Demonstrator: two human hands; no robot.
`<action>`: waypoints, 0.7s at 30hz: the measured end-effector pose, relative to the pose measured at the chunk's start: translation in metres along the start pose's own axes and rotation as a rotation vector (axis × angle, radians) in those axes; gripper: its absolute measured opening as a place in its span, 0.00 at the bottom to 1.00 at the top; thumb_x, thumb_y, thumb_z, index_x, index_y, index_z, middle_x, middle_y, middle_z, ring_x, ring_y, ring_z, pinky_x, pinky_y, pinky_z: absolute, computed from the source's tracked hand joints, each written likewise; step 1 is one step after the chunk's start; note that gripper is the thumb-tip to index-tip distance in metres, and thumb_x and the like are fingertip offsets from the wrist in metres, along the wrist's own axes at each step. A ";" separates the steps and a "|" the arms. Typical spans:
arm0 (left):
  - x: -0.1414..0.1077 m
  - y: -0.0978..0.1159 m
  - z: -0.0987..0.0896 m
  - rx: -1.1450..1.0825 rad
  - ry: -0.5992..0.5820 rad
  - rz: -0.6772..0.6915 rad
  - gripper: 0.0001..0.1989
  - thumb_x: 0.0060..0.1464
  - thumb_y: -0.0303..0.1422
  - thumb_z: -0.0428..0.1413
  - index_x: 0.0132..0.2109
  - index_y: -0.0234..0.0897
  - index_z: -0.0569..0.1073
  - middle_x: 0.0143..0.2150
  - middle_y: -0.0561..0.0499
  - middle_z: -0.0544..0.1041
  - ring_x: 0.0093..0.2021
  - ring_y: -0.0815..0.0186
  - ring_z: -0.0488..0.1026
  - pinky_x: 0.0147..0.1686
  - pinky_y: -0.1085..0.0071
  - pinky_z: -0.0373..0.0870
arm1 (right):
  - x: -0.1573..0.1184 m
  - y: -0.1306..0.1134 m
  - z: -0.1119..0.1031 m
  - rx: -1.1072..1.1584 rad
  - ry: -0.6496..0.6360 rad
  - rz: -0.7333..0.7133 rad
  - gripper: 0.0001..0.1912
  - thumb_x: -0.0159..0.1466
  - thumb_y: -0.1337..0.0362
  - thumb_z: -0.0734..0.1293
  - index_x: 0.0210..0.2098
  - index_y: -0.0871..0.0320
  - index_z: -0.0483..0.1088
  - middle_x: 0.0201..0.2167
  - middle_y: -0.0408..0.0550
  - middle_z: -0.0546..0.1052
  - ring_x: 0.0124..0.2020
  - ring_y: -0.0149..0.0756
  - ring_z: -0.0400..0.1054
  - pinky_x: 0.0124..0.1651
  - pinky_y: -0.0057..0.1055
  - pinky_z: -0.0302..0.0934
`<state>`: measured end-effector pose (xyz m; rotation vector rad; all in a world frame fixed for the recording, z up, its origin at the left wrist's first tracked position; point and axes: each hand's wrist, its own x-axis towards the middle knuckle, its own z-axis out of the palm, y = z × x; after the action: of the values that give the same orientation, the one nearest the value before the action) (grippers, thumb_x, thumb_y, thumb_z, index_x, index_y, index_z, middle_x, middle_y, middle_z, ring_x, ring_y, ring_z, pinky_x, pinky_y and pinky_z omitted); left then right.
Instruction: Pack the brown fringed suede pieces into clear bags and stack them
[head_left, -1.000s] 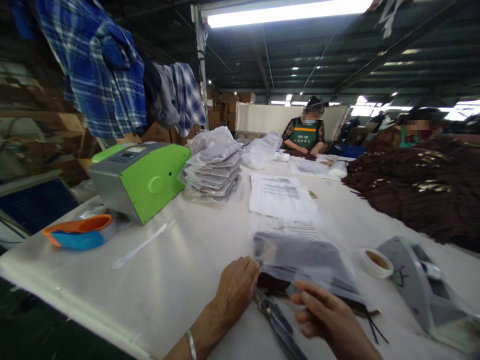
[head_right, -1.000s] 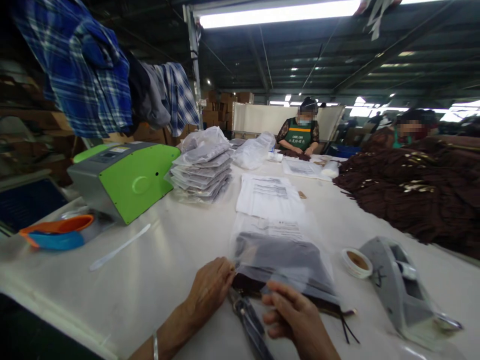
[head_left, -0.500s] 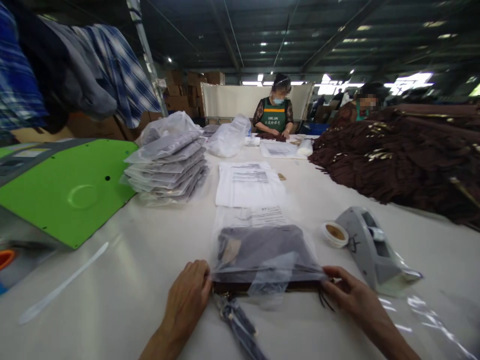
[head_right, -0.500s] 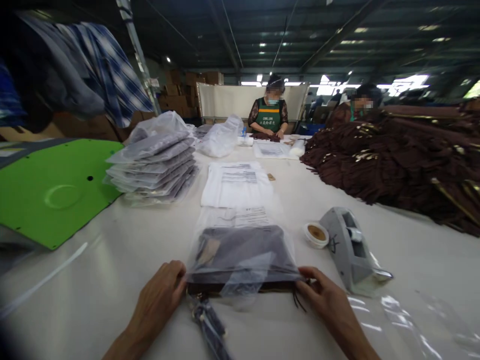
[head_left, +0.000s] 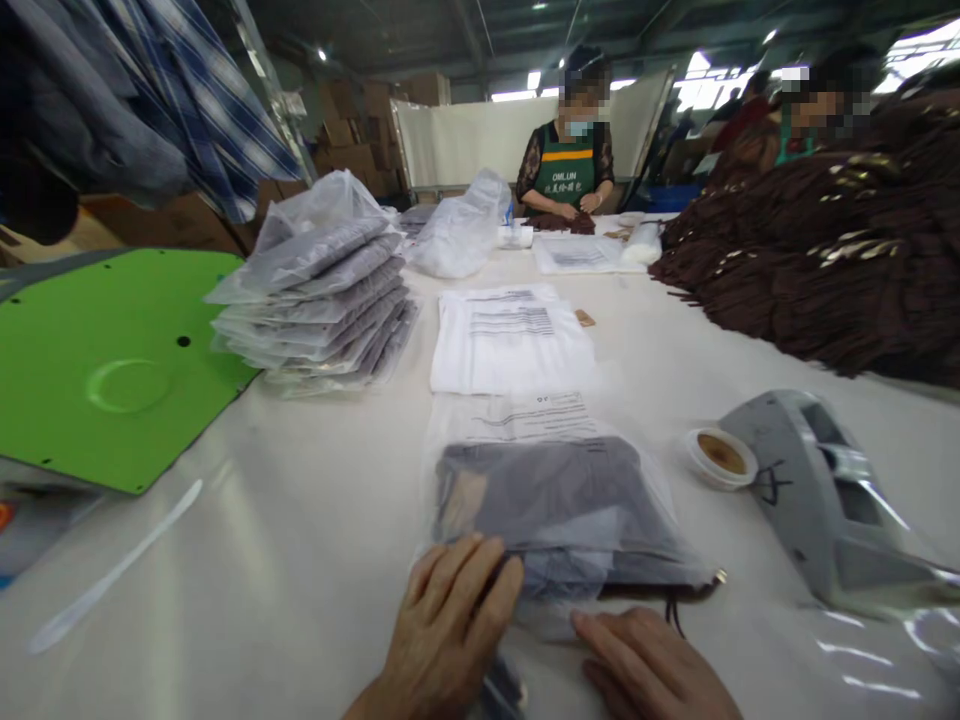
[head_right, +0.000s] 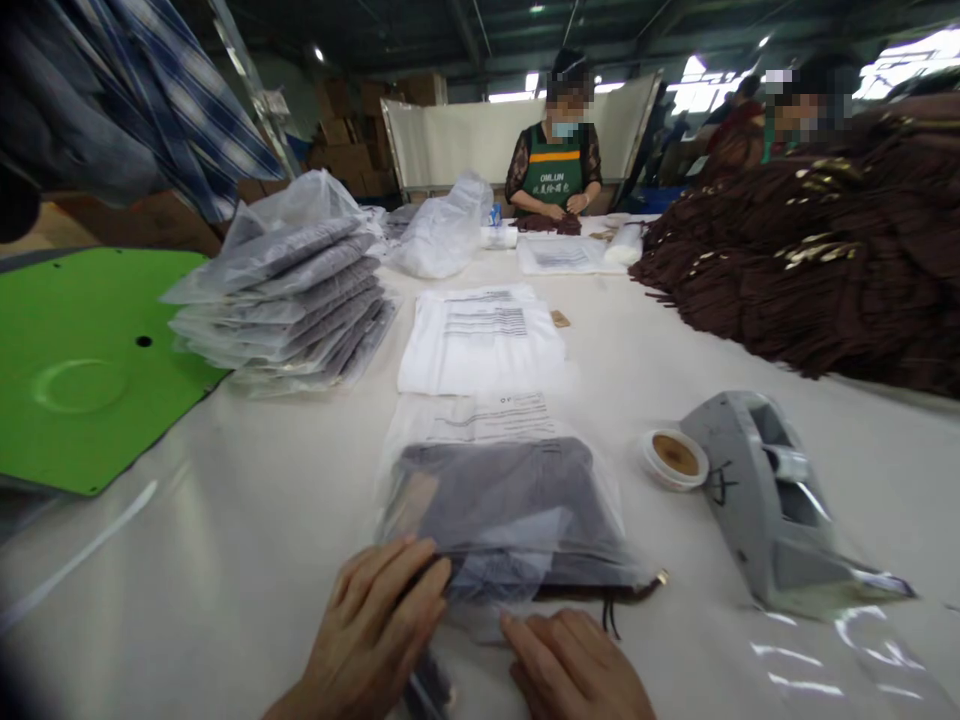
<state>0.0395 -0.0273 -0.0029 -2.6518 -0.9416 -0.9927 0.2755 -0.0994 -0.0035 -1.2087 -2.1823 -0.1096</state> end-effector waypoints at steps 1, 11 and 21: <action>0.004 -0.003 0.002 -0.005 -0.045 -0.040 0.14 0.66 0.32 0.45 0.51 0.42 0.73 0.48 0.47 0.78 0.54 0.60 0.69 0.56 0.62 0.59 | 0.004 -0.002 0.009 -0.015 0.002 -0.002 0.20 0.63 0.70 0.64 0.55 0.55 0.67 0.28 0.44 0.79 0.25 0.33 0.72 0.30 0.27 0.67; 0.034 -0.003 -0.015 -0.178 -0.004 -0.148 0.10 0.65 0.29 0.47 0.36 0.39 0.71 0.34 0.53 0.75 0.37 0.65 0.69 0.44 0.67 0.59 | 0.022 -0.006 0.025 0.057 -0.039 0.198 0.10 0.66 0.67 0.61 0.43 0.52 0.72 0.31 0.45 0.80 0.30 0.34 0.75 0.34 0.25 0.68; 0.026 -0.012 -0.017 -0.103 -0.016 -0.137 0.09 0.63 0.26 0.45 0.37 0.38 0.68 0.35 0.51 0.75 0.36 0.63 0.70 0.42 0.64 0.61 | 0.043 -0.018 0.042 -0.269 0.001 0.015 0.27 0.64 0.57 0.63 0.59 0.64 0.62 0.48 0.54 0.78 0.48 0.46 0.72 0.47 0.38 0.67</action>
<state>0.0384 -0.0102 0.0256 -2.7133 -1.1178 -1.0790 0.2245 -0.0632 -0.0091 -1.3686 -2.2082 -0.4082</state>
